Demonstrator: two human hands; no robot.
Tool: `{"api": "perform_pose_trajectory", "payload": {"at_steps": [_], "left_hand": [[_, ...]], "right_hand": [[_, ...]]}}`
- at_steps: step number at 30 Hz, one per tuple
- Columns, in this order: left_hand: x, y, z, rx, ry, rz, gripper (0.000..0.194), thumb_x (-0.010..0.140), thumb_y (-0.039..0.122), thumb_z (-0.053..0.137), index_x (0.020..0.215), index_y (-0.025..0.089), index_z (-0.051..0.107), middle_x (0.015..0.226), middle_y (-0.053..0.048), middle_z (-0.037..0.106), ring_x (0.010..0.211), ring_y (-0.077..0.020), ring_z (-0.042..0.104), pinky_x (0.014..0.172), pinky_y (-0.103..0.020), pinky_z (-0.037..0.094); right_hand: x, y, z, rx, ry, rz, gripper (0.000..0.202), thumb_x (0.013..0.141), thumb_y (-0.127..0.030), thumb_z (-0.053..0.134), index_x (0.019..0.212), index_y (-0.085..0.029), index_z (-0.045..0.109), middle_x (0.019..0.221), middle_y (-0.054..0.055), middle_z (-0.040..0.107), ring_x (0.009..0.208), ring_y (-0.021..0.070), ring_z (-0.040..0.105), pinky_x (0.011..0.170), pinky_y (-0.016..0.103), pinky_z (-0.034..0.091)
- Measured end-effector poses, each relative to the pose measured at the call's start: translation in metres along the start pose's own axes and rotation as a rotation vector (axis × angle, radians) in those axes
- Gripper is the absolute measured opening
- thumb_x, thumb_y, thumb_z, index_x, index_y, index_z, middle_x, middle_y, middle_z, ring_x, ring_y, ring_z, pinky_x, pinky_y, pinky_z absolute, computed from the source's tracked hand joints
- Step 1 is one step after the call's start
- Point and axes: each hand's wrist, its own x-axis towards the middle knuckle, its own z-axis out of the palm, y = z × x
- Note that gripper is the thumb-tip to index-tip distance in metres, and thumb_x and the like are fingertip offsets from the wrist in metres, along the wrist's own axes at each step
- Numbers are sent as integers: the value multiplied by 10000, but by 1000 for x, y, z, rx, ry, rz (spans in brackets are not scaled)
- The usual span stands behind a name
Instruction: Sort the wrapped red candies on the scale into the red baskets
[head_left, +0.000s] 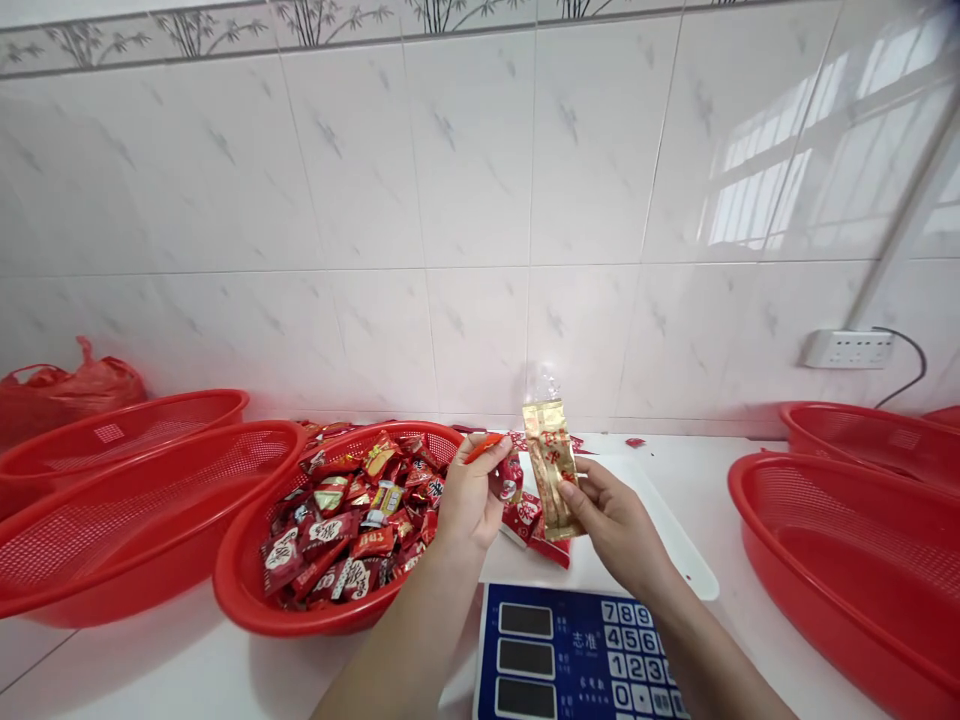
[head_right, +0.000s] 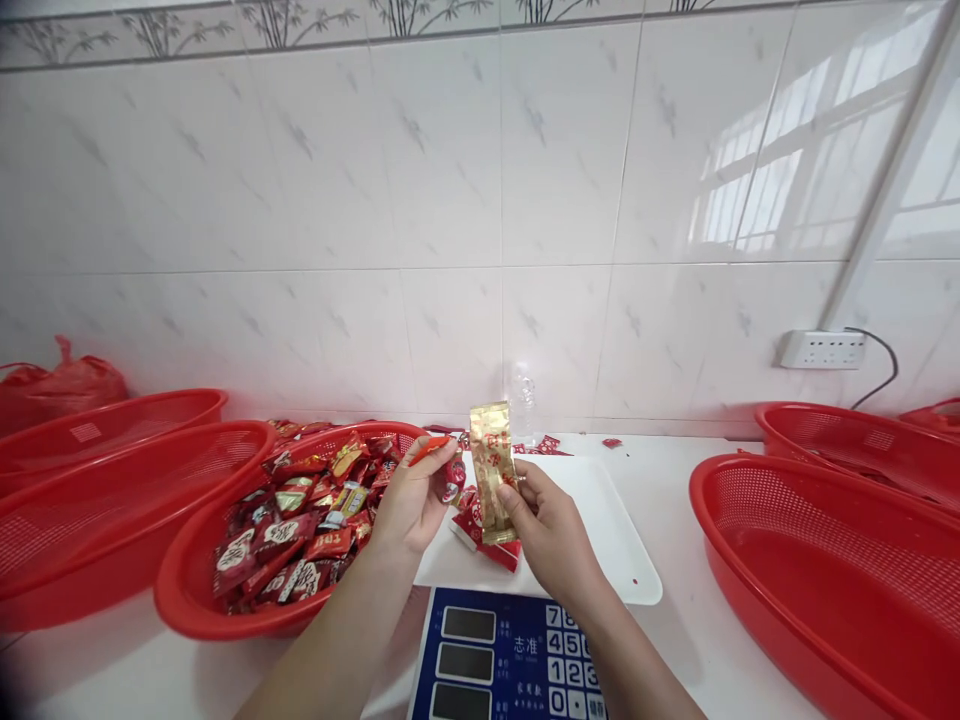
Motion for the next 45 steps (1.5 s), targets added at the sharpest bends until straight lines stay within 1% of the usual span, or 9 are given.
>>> {"api": "perform_pose_trajectory", "payload": {"at_steps": [6,13,15,20,24,28,35,39,45], "left_hand": [[8,-5,-12,-64,34,-93,262,568,81,781,731,159,592,652,37,645,565,-82,610,530,-179,483],[2,-8,-11,-77,0,-214,245,586,59,768,732,154,597,638,38,632,535,-76,598,513,-176,478],[1,-9,-10,-60,-10,-230,246,583,68,767,738,158,599,648,36,634,543,-80,602,522,-183,482],[-4,-14,-8,65,-69,-246,282,549,102,791,693,172,559,599,58,602,496,-65,565,497,-172,451],[-11,-23,-7,262,-181,-200,289,558,159,802,658,172,531,563,50,578,480,-71,546,465,-170,409],[-15,-33,-9,374,-279,-181,204,618,143,728,682,184,539,597,25,603,500,-106,564,476,-207,421],[-11,-35,-10,598,-329,-40,122,677,155,679,747,185,584,658,15,593,567,-107,551,543,-215,426],[-5,-7,-12,850,-265,210,180,714,145,631,885,202,628,764,-2,614,685,-130,570,640,-227,445],[0,35,-23,1151,-81,526,177,781,148,561,928,211,637,842,-10,628,782,-149,592,752,-252,454]], "right_hand": [[9,6,-37,-529,184,61,386,874,-434,455,1208,-248,509,872,38,704,775,211,669,691,341,504],[11,15,-60,-1000,64,190,376,871,-366,419,1204,-275,570,851,39,706,723,208,647,641,322,451],[12,21,-61,-1016,61,188,374,851,-357,461,1189,-265,591,880,58,706,761,227,644,665,346,451],[14,19,-52,-991,139,69,388,860,-362,477,1206,-214,571,1220,103,597,1157,270,497,891,412,423],[5,0,-28,-763,77,-110,361,874,-409,489,1196,-255,543,1174,70,603,1031,201,567,797,344,495],[-4,-7,-8,-653,40,-265,243,859,-303,546,1097,-277,589,1002,40,618,896,175,584,730,319,492],[0,0,-14,-694,202,-282,139,886,-280,486,873,-229,614,860,35,639,791,168,591,713,314,479],[5,0,-33,-743,355,-231,187,870,-358,487,875,-220,613,910,51,653,816,185,595,724,328,487],[12,9,-48,-904,264,-52,208,856,-360,465,865,-230,627,932,40,663,832,197,600,719,342,476]]}}
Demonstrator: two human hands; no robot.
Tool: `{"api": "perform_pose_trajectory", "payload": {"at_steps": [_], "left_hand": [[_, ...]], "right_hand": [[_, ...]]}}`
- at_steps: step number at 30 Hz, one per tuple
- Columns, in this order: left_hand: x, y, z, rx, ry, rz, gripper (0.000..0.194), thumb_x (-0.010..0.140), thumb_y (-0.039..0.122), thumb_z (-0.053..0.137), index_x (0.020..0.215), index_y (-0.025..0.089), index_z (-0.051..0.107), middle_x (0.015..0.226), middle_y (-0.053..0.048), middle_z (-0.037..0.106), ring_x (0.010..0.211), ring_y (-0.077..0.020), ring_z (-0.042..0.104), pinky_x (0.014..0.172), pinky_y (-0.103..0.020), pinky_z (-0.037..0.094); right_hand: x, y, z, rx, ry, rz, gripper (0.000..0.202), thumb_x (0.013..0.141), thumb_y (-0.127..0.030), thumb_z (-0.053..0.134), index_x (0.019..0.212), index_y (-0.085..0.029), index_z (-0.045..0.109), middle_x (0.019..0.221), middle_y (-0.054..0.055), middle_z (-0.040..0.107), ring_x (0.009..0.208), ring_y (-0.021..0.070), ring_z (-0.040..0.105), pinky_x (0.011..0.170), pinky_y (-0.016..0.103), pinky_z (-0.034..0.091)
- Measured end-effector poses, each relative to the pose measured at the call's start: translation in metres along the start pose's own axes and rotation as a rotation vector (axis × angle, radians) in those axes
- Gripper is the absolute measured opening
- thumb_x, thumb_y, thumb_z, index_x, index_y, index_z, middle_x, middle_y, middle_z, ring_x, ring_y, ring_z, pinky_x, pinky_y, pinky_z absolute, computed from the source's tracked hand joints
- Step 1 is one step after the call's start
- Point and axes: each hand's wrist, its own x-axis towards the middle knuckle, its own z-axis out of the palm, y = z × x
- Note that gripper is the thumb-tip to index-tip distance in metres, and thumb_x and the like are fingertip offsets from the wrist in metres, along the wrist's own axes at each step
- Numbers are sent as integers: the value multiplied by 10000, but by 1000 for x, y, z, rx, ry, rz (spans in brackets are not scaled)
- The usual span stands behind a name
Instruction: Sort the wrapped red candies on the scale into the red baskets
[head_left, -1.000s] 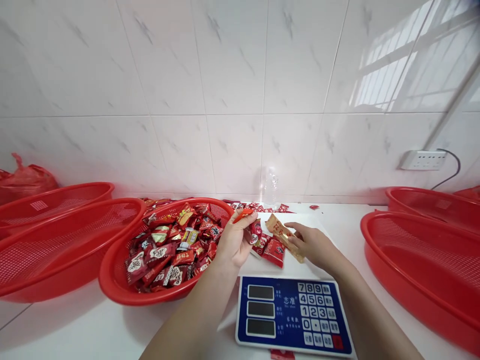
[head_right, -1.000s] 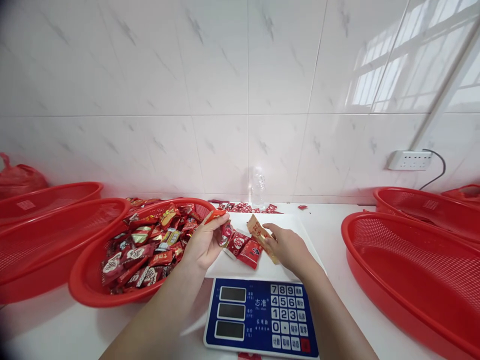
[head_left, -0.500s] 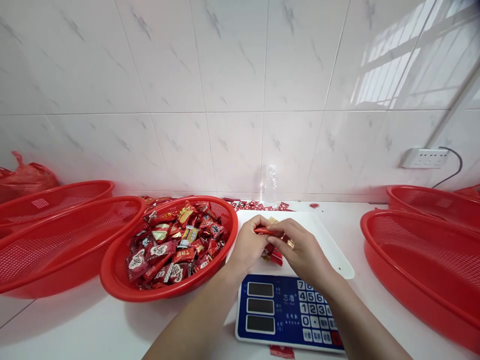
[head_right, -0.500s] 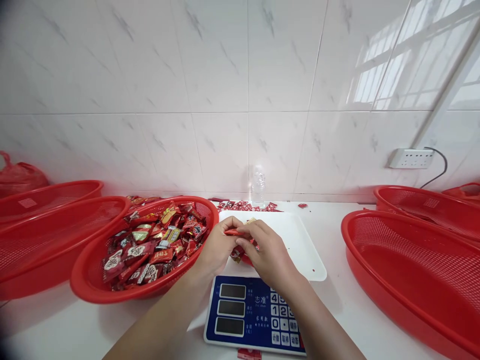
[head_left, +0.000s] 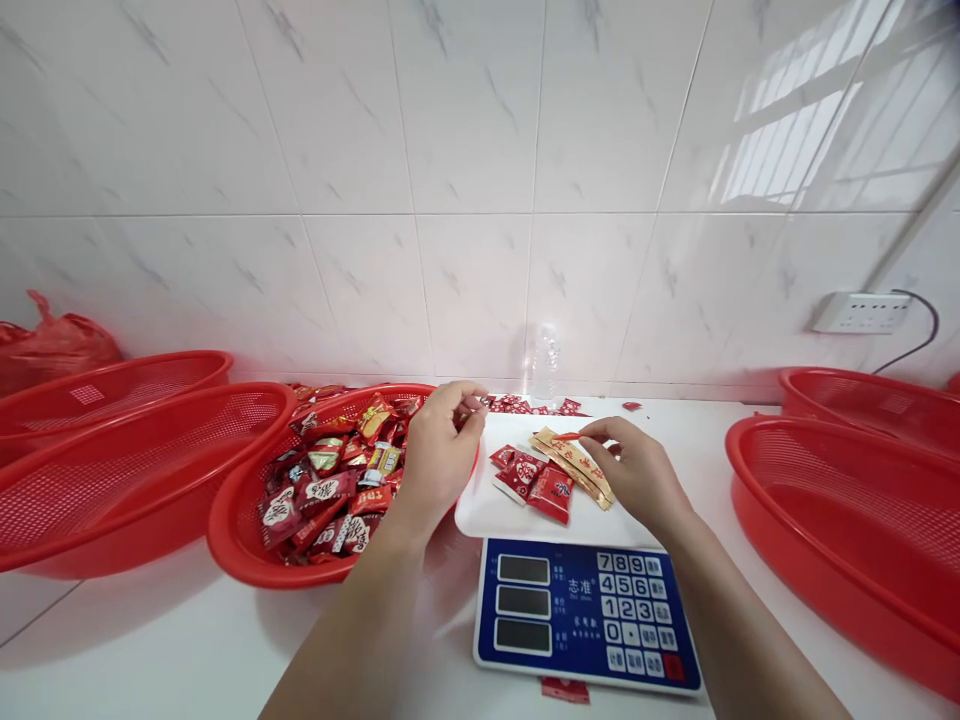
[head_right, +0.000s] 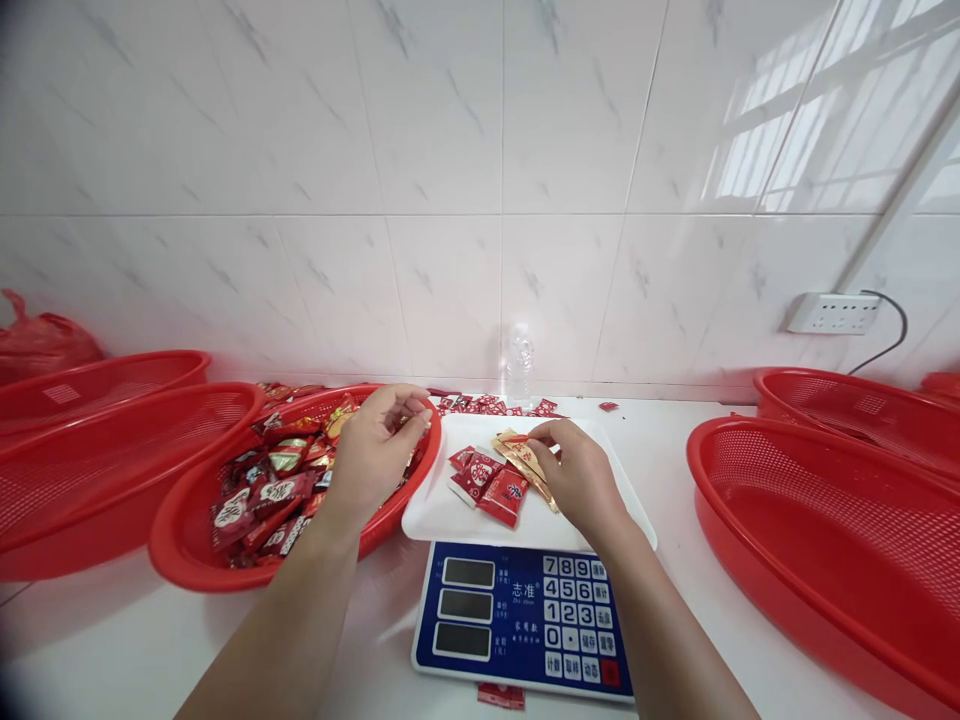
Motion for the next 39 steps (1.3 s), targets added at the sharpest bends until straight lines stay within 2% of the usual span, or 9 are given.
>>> {"api": "perform_pose_trajectory", "payload": {"at_steps": [5,10,14,19,22,26,29,33,39], "left_hand": [[1,0,-1,-22,-17,-18,152,775,140,573,893,203,645,831,-11,629,764,-147,585,736,-256,454],[-10,9,14,-473,-112,-171,143,704,165,687,835,198,642,769,2,621,693,-121,565,641,-214,454],[-27,20,31,-688,-141,-203,114,702,161,710,786,193,638,744,10,605,668,-98,537,616,-187,447],[-39,32,37,-844,-184,-205,83,749,167,691,806,191,636,776,5,608,720,-96,552,665,-176,457],[-38,35,31,-865,-249,-182,103,806,220,652,900,188,626,846,-9,611,792,-107,562,716,-195,468],[-38,39,25,-813,-498,-150,149,868,286,579,957,167,592,849,-30,612,750,-122,592,684,-241,488],[-41,43,24,-808,-627,-120,158,904,304,520,900,151,560,747,-13,580,686,-122,594,647,-255,485],[-44,49,20,-793,-650,-86,154,918,288,497,855,151,529,739,-4,560,676,-105,570,640,-245,476],[-48,54,13,-674,-698,-24,195,905,305,513,780,154,509,718,-1,509,663,-91,484,606,-214,415]], "right_hand": [[0,6,7,-56,-93,3,183,844,-315,479,878,-240,642,932,31,663,833,204,600,706,344,458],[-10,-13,5,77,-192,-15,332,863,-370,493,1172,-270,559,1186,59,581,877,179,605,745,333,480],[-26,-50,6,276,-346,-117,251,872,-421,503,999,-238,618,933,30,660,783,163,591,663,291,471],[-37,-66,13,253,-210,-105,307,892,-445,460,817,-193,619,728,28,642,640,148,534,554,270,401],[-37,-62,8,316,-167,-44,326,887,-468,467,836,-187,623,707,27,629,635,146,531,572,278,416],[-40,-62,-5,552,-123,22,307,873,-488,494,873,-202,606,701,7,604,621,131,538,548,251,427],[-43,-64,-10,601,-128,8,333,887,-482,475,749,-195,572,647,-7,569,583,112,515,527,230,415],[-46,-66,-12,526,-144,-85,398,918,-453,429,637,-185,514,600,-16,514,562,96,462,506,213,370],[-49,-70,-20,623,-157,-240,323,936,-384,428,686,-192,502,638,-33,492,582,85,424,533,202,351]]}}
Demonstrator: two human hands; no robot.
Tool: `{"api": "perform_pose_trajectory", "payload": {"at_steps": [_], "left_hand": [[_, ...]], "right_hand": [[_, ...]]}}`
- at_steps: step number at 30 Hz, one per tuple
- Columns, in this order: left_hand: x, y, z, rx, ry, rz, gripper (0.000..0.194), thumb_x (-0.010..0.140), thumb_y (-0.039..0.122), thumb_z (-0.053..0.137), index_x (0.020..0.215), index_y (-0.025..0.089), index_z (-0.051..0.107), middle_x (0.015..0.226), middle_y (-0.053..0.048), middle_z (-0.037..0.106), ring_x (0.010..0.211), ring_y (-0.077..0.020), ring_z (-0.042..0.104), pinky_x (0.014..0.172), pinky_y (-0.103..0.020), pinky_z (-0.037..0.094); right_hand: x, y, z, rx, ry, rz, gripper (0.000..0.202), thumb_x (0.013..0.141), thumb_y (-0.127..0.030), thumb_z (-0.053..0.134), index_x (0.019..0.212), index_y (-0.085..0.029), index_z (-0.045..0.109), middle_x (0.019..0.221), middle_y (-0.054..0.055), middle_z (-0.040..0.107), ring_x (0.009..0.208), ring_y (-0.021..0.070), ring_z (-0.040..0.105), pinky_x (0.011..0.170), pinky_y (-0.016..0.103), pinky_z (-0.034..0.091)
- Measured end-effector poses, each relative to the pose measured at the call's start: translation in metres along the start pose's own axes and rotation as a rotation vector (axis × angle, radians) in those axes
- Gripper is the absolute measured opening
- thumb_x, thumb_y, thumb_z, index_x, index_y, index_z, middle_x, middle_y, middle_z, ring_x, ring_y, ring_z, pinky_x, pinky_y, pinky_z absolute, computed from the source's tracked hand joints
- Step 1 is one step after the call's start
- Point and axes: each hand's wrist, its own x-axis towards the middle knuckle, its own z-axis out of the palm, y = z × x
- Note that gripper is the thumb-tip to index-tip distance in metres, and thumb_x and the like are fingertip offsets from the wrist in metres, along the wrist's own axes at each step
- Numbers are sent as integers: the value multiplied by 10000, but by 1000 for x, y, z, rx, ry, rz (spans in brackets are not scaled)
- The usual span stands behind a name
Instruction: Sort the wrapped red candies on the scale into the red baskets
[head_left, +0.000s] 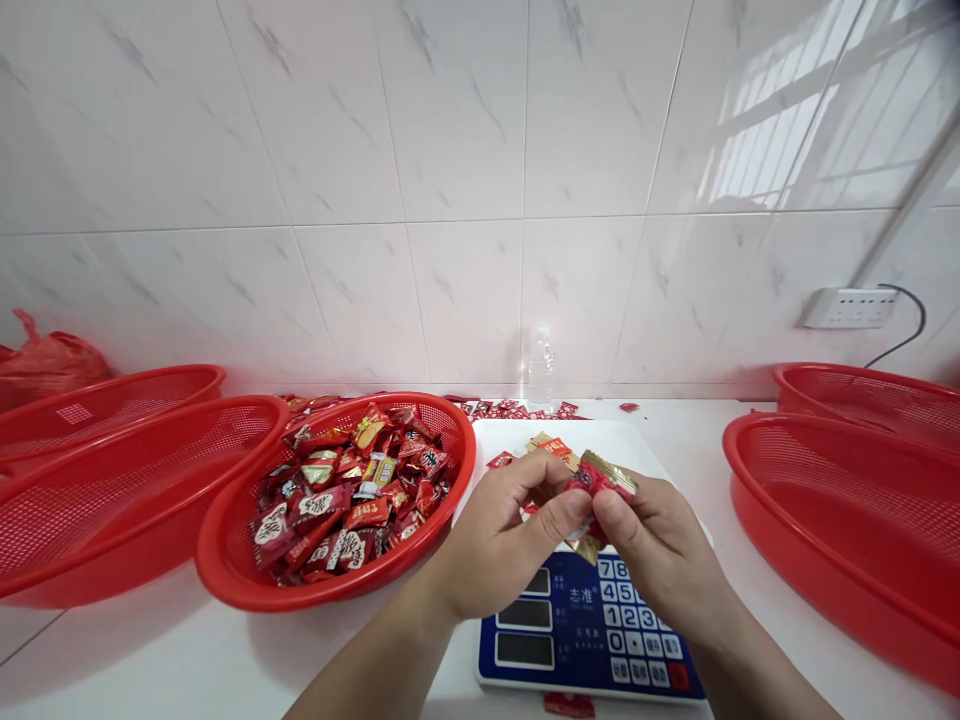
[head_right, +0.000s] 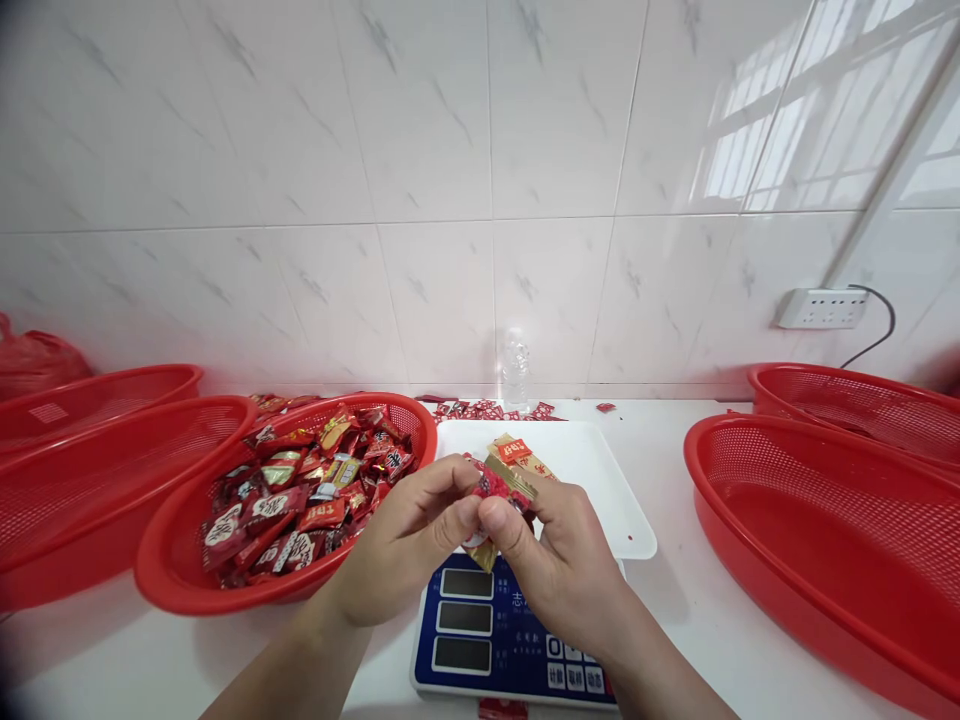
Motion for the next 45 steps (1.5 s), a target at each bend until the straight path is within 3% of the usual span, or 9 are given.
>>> {"api": "perform_pose_trajectory", "payload": {"at_steps": [4,8,13,19,25,29,32,39,45], "left_hand": [[-3,2,1,61,-36,8,232,883,358,530,762,163,494,721,-3,494,657,-101,454,597,-226,401],[-5,6,2,157,-65,-9,207,875,309,547,736,157,523,707,-10,551,669,-113,496,621,-236,409],[-7,10,3,223,-43,31,173,876,246,546,729,156,540,698,0,576,658,-104,509,625,-228,407],[-8,7,2,261,-2,48,222,868,299,551,700,162,503,673,8,528,633,-103,460,591,-238,377],[-8,9,3,267,6,38,256,865,345,554,697,159,505,666,9,509,631,-102,449,610,-244,403],[-6,9,6,291,52,59,155,861,308,567,904,159,572,798,-20,572,726,-123,505,685,-264,442],[-5,8,7,325,113,101,191,863,268,569,1023,164,572,880,-41,601,787,-140,546,736,-286,463],[-9,8,8,370,150,200,124,843,200,594,966,183,590,894,-25,624,802,-132,567,751,-274,471],[-11,10,8,409,159,218,142,834,178,611,975,193,598,896,-15,648,807,-125,589,749,-255,483]], "right_hand": [[-3,-4,0,6,2,0,330,952,-333,397,668,-192,486,604,-38,454,561,86,397,516,203,335],[-6,-6,1,-31,23,-28,331,950,-307,406,651,-191,488,584,-41,455,541,82,411,510,203,341],[-8,-7,2,-31,35,-55,322,948,-289,409,652,-195,493,581,-40,457,537,85,419,504,206,344],[-6,-7,-1,58,-30,-51,364,953,-358,380,643,-196,480,591,-30,467,560,97,431,528,223,377],[-7,-10,-6,-72,159,-75,185,923,-271,477,774,-217,573,652,-39,534,578,79,479,519,191,403],[-8,-13,-7,-136,193,-70,87,884,-213,539,826,-218,605,731,-11,600,669,114,561,584,235,464],[-6,-14,-7,-158,210,-136,69,864,-179,560,859,-227,610,778,-3,597,717,128,566,617,259,467],[-5,-10,-5,-175,207,-226,93,877,-145,532,832,-221,560,763,-16,530,708,108,511,612,249,424],[-7,-12,-7,-99,191,-189,78,879,-167,541,856,-231,579,780,-8,529,723,113,509,597,248,432]]}}
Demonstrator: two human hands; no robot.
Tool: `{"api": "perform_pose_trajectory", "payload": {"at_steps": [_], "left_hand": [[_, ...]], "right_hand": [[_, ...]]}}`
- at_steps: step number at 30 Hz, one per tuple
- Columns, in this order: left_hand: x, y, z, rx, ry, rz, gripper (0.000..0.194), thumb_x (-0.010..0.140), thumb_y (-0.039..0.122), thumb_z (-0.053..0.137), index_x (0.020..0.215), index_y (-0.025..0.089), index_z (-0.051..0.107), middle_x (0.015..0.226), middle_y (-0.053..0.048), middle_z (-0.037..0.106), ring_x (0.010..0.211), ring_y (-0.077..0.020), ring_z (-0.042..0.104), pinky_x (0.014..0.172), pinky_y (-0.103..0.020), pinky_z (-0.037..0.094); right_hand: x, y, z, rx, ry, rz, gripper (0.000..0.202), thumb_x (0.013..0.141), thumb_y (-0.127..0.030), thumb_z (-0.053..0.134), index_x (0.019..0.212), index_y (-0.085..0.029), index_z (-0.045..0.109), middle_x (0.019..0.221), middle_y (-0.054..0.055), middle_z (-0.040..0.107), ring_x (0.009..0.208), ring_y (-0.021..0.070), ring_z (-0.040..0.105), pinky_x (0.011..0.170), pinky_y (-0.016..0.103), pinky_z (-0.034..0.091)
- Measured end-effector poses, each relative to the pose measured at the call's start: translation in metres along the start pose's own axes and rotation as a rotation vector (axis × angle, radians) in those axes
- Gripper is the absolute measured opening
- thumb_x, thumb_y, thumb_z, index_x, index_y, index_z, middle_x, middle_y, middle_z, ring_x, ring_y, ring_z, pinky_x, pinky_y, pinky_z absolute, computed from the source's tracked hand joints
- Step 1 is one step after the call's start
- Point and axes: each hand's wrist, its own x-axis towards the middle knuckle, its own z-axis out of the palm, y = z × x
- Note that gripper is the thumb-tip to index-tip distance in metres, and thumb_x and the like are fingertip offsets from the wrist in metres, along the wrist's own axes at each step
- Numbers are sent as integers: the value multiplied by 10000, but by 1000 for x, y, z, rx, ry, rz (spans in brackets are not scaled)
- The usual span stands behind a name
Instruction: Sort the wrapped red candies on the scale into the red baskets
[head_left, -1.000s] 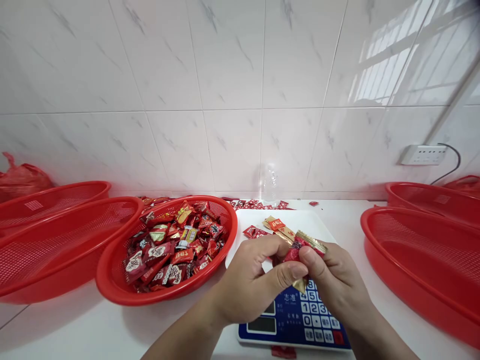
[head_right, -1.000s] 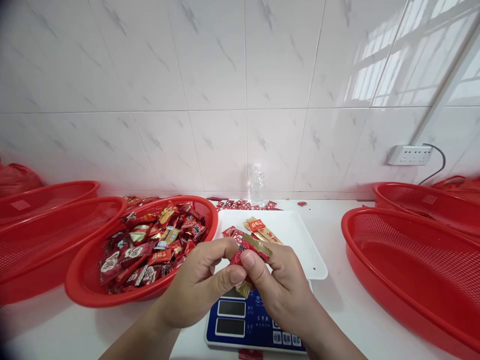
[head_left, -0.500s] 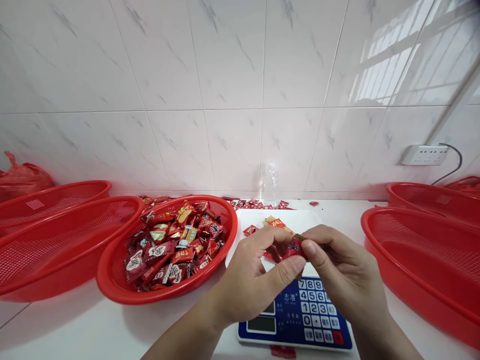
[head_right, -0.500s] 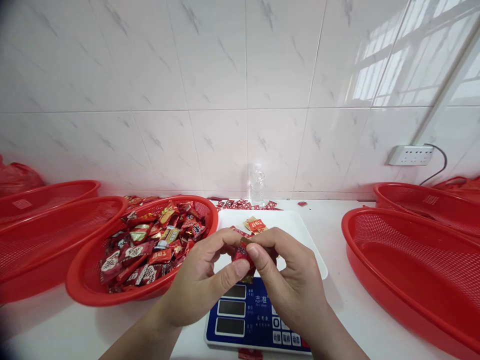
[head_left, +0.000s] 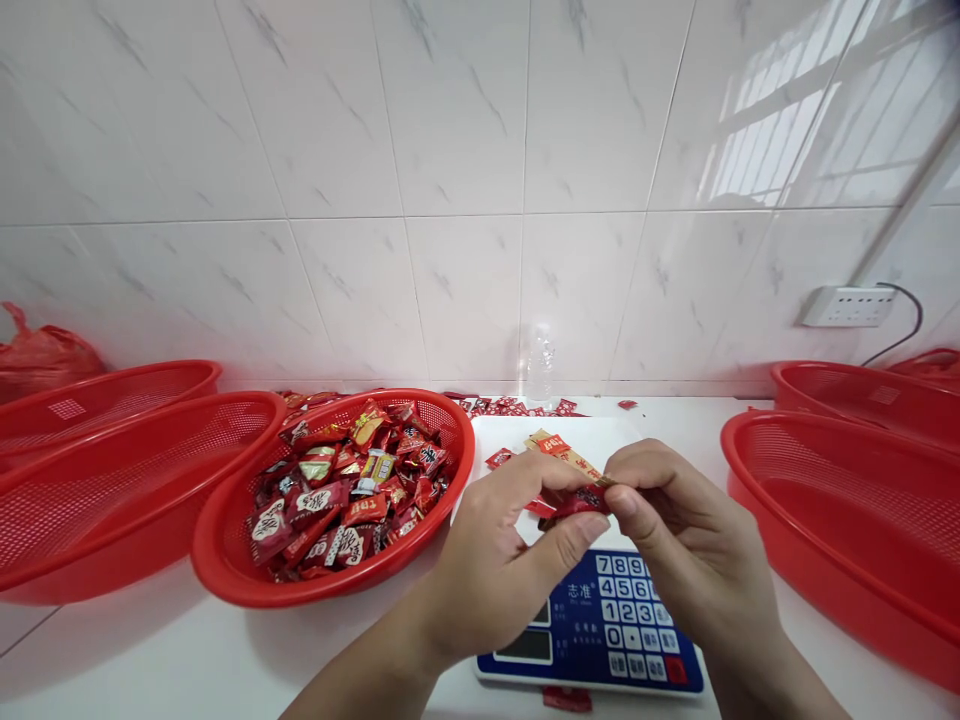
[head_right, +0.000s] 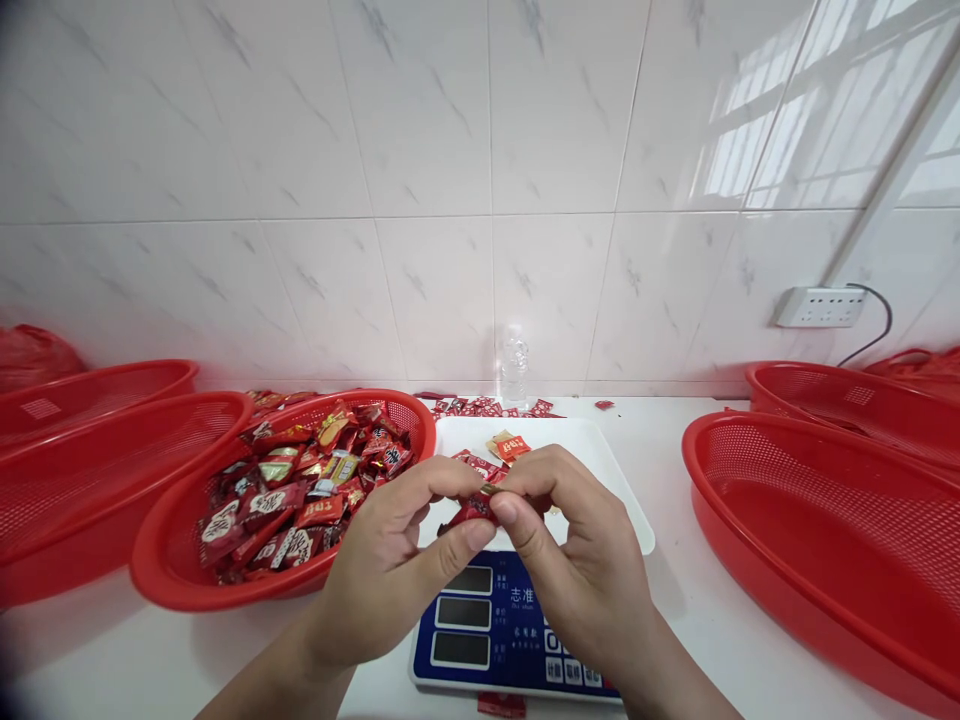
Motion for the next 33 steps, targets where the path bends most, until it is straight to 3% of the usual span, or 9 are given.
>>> {"api": "perform_pose_trajectory", "payload": {"at_steps": [4,7,10,15,19,24,33], "left_hand": [[-1,-1,0,-20,32,45,245,815,128,635,1023,227,555,932,4,639,836,-111,616,741,-223,504],[-3,-1,-1,26,54,97,336,787,106,660,1056,246,514,965,7,632,845,-112,617,733,-217,513],[-5,1,-1,97,45,104,364,780,123,672,1080,254,511,981,1,640,842,-116,613,738,-227,517],[-3,2,0,90,-2,142,249,773,146,680,991,208,579,955,-40,664,873,-161,623,796,-296,523],[-1,0,-2,25,29,220,244,795,109,644,1015,202,594,961,-52,665,895,-162,623,799,-294,527],[-1,2,-8,61,-4,208,271,810,62,611,1041,203,602,992,-46,654,932,-146,609,829,-269,510],[-3,3,-7,34,9,222,234,792,76,635,992,198,630,973,-56,675,897,-158,630,782,-275,532]], "right_hand": [[2,-1,-3,-18,-57,-10,146,840,-215,610,981,-253,604,890,23,575,834,155,551,638,281,469],[1,-1,-3,-23,-68,-9,136,819,-186,635,932,-262,631,905,22,594,849,160,572,653,286,492],[-1,-1,-2,-13,-1,-32,113,819,-156,632,858,-260,654,862,11,592,826,148,574,670,280,502],[-8,1,1,-23,140,-173,92,825,-184,635,876,-258,655,823,19,581,810,165,541,689,308,480],[-7,2,-1,25,67,-194,162,826,-198,639,972,-266,651,896,31,582,865,180,543,713,329,484],[-2,1,-6,-26,-70,-206,365,795,-113,658,1119,-272,606,997,40,584,943,192,542,742,344,486],[-4,-1,-7,-95,-16,-319,340,768,-86,673,1062,-253,634,960,39,615,887,201,566,759,392,469]]}}
